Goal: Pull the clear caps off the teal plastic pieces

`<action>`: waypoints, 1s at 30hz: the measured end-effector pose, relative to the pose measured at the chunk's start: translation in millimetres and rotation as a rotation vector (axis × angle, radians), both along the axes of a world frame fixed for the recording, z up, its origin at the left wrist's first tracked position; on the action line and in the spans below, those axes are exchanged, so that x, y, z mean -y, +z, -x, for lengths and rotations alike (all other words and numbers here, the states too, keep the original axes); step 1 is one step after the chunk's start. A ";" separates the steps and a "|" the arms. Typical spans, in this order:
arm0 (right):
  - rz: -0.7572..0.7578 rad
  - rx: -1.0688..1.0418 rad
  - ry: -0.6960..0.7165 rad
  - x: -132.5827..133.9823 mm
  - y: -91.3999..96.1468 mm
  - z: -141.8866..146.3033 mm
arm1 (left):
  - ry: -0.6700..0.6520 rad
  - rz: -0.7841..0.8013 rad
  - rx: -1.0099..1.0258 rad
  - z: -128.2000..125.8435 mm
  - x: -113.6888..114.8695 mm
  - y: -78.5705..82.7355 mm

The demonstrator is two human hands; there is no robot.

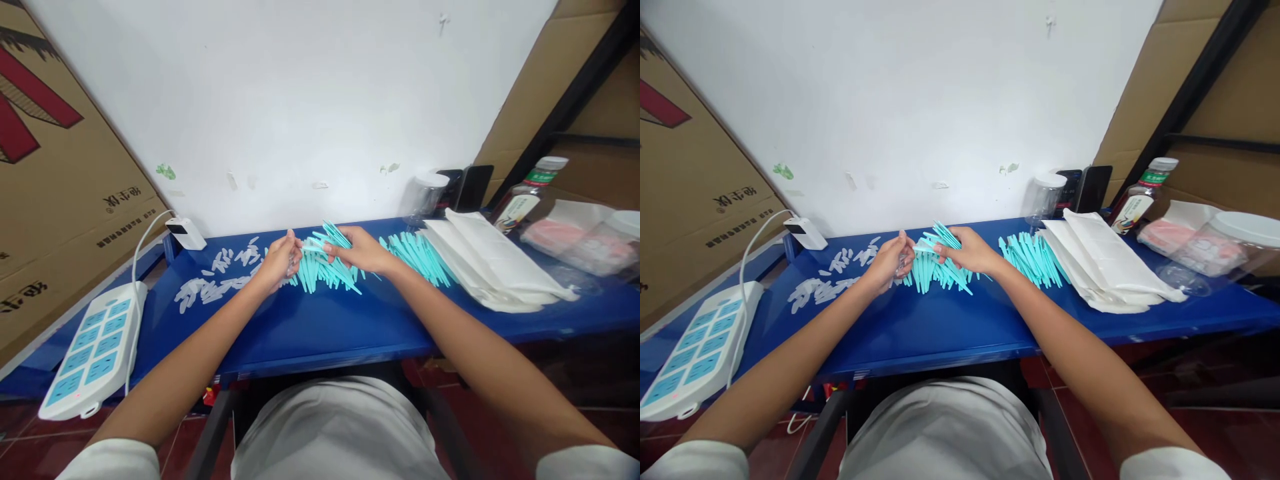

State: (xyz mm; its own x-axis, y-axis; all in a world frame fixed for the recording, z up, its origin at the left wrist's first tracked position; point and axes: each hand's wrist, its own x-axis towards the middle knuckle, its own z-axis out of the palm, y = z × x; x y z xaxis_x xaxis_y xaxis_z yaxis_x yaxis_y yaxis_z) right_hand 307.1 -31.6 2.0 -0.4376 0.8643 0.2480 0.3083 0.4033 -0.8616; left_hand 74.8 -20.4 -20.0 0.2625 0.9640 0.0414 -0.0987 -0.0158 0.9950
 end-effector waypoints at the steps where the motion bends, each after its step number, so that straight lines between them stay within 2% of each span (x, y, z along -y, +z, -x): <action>1: 0.005 0.015 0.005 -0.7 0.4 -1.5 | -0.013 0.084 0.043 3.1 -2.0 1.1; 3: 0.005 0.041 -0.006 -2.1 1.4 -4.7 | -0.049 0.227 0.121 9.1 -5.4 3.7; 5: -0.008 0.069 -0.052 -3.6 2.4 -7.2 | -0.067 0.296 0.175 12.8 -7.2 6.2; 9: -0.022 0.125 -0.156 -6.7 2.6 -8.8 | -0.090 0.330 0.228 12.5 -5.9 8.5; 13: -0.028 0.154 -0.182 -9.8 -1.7 -8.8 | -0.104 0.343 0.287 12.7 -5.6 6.4; 17: -0.025 0.114 -0.103 -8.7 -3.9 -8.3 | -0.136 0.360 0.322 14.5 -7.4 3.6; 20: 0.040 0.031 -0.008 -2.8 0.3 -6.7 | -0.151 0.382 0.308 12.7 -7.2 2.9; 25: 0.175 -0.001 0.110 7.1 9.9 -4.0 | -0.064 0.393 0.278 8.5 -5.3 3.4; 30: 0.174 0.104 0.235 9.8 9.7 -1.9 | 0.002 0.373 0.291 6.9 -3.6 3.6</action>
State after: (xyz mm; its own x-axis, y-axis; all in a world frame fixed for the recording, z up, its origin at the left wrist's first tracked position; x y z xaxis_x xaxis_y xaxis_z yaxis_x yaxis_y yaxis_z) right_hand 308.9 -41.4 11.7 -0.6455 0.7622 0.0481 0.3146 0.3228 -0.8927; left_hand 67.9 -16.8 -16.3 0.2896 0.9276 -0.2359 -0.3745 0.3367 0.8640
